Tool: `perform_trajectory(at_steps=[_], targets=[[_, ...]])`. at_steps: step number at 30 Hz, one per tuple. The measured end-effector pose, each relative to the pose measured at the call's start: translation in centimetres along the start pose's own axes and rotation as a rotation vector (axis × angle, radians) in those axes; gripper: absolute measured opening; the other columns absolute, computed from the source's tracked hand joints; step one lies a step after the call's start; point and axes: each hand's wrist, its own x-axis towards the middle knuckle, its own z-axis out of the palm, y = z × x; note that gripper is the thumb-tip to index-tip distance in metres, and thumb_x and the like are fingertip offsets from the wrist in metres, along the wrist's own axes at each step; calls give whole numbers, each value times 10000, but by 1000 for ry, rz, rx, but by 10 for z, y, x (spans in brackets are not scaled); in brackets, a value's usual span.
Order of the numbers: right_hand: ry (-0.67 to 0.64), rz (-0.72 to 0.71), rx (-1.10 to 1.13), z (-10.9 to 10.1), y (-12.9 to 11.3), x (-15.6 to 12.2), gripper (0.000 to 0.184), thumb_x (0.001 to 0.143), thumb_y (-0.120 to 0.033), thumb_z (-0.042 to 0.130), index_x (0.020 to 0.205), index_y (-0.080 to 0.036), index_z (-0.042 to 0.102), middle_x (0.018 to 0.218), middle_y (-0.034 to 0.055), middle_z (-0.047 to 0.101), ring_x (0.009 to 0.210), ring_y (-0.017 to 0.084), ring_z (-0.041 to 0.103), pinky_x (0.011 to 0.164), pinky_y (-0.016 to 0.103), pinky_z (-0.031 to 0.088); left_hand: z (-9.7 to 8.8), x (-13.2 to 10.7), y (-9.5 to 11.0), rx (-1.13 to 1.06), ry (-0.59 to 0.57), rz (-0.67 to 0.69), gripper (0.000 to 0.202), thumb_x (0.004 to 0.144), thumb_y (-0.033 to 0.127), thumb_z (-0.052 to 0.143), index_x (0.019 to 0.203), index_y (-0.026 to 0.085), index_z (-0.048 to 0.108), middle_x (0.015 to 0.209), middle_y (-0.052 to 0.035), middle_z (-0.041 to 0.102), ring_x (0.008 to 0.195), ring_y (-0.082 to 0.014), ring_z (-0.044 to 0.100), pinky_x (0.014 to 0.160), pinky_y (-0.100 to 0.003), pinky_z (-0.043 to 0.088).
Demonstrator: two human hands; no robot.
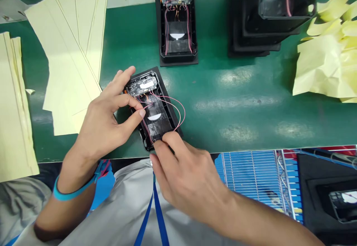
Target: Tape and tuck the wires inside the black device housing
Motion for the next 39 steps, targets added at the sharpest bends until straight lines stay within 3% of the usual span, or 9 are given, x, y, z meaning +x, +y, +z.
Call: perform_trajectory(at_steps=[3,9,17,28,31,35,39], targets=[[-10,94,-20,8,-12,-2,239,1074,-280,662,1255,-132,711,1113,73,649,710,106,634,518,299,494,0,-1,1,2,4,0,121,941,250,639,878,235,741,1734,73,439,1702,-339,337,1414,-670,325],[12,150,-146,19,-27,-1,291,1066,-392,689,1190,-134,749,1118,82,663,629,114,616,437,313,453,0,-3,1,17,14,9,117,939,247,643,878,237,742,1729,76,450,1706,-343,329,1417,-680,312],[63,138,-101,26,-30,-2,192,1009,-149,695,1186,-111,761,1125,82,689,685,121,625,513,320,489,1,-5,0,4,32,-10,127,931,267,642,871,251,752,1653,58,532,1686,-342,374,1422,-671,323],[80,82,-71,28,-30,-4,231,999,-43,665,1221,-42,732,1153,133,700,937,194,706,633,351,549,6,-9,1,31,42,-5,149,956,265,619,878,238,743,1719,52,466,1712,-347,316,1421,-689,305],[34,89,-82,27,-30,-7,275,962,-11,663,1229,-30,727,1147,144,694,904,205,694,644,360,578,6,-9,2,48,36,6,156,956,258,604,862,223,724,1752,54,418,1726,-352,278,1432,-702,259],[-78,62,-146,25,-30,-12,234,937,14,652,1147,-31,744,1081,142,696,873,228,693,681,389,632,6,-7,3,50,28,5,155,949,261,603,848,227,716,1689,38,499,1708,-355,321,1431,-727,226],[-118,17,-193,22,-30,-12,239,940,42,616,1126,-26,751,1041,133,687,908,232,710,708,371,668,7,-5,3,42,34,6,159,951,263,606,849,226,723,1635,10,539,1691,-357,355,1417,-718,275]])
